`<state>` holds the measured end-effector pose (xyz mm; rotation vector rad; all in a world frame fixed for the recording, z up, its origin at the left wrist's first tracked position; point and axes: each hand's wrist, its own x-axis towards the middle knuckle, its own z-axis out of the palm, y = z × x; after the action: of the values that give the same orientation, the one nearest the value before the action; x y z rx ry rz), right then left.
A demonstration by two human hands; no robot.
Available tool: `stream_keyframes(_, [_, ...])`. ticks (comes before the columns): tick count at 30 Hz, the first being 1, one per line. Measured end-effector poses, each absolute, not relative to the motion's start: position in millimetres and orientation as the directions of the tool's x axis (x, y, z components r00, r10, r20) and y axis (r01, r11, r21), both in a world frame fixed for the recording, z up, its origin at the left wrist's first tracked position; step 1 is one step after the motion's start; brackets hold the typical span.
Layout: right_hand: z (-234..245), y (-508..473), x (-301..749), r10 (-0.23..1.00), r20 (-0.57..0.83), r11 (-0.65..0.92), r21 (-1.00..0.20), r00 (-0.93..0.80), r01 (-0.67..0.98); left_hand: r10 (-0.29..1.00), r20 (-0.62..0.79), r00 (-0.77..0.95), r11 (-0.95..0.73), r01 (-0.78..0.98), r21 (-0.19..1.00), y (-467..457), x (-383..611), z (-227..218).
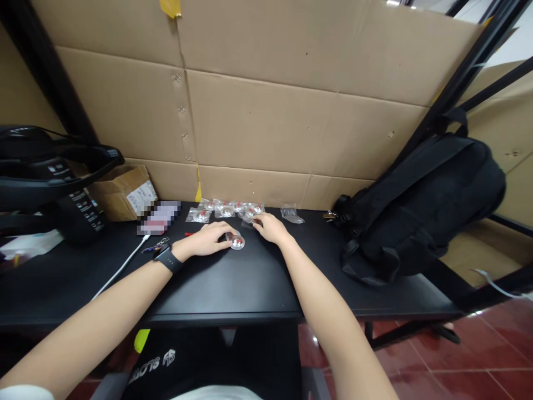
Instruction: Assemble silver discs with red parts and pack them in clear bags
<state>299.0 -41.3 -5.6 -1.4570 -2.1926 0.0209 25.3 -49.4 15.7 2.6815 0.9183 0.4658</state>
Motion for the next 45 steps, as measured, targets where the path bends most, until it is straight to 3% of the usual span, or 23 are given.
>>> stream_keyframes(5, [9,-49,292,0.787,0.59,0.459,-0.364,-0.181,0.81,0.661,0.242,0.71,-0.739,0.563,0.369,-51,27,17])
stream_keyframes(9, [24,-66,279,0.74,0.652,0.558,-0.462,-0.162,0.689,0.752,0.284,0.595,-0.647,0.581,0.494,-51,31,19])
stream_keyframes(13, [32,-81,259,0.742,0.643,0.607,-0.526,-0.188,0.596,0.734,0.358,0.577,-0.656,0.467,0.593,-51,32,21])
stream_keyframes(19, [30,-87,245,0.848,0.53,0.504,-0.805,-0.002,0.312,0.635,0.364,0.682,-0.752,0.438,0.492,-50,32,17])
stream_keyframes(27, [31,-84,248,0.815,0.565,0.532,-0.818,0.13,0.218,0.673,0.422,0.608,-0.711,0.374,0.595,-49,33,18])
stream_keyframes(34, [26,-76,254,0.87,0.484,0.493,-0.857,-0.093,0.151,0.724,0.483,0.492,-0.66,0.291,0.693,-44,33,23])
stream_keyframes(39, [29,-73,268,0.867,0.494,0.498,-0.851,-0.067,0.168,0.699,0.458,0.55,-0.698,0.386,0.603,-47,32,26])
stream_keyframes(45, [30,-79,267,0.867,0.39,0.458,-0.868,-0.31,0.19,0.67,0.447,0.593,-0.726,0.396,0.563,-54,33,30])
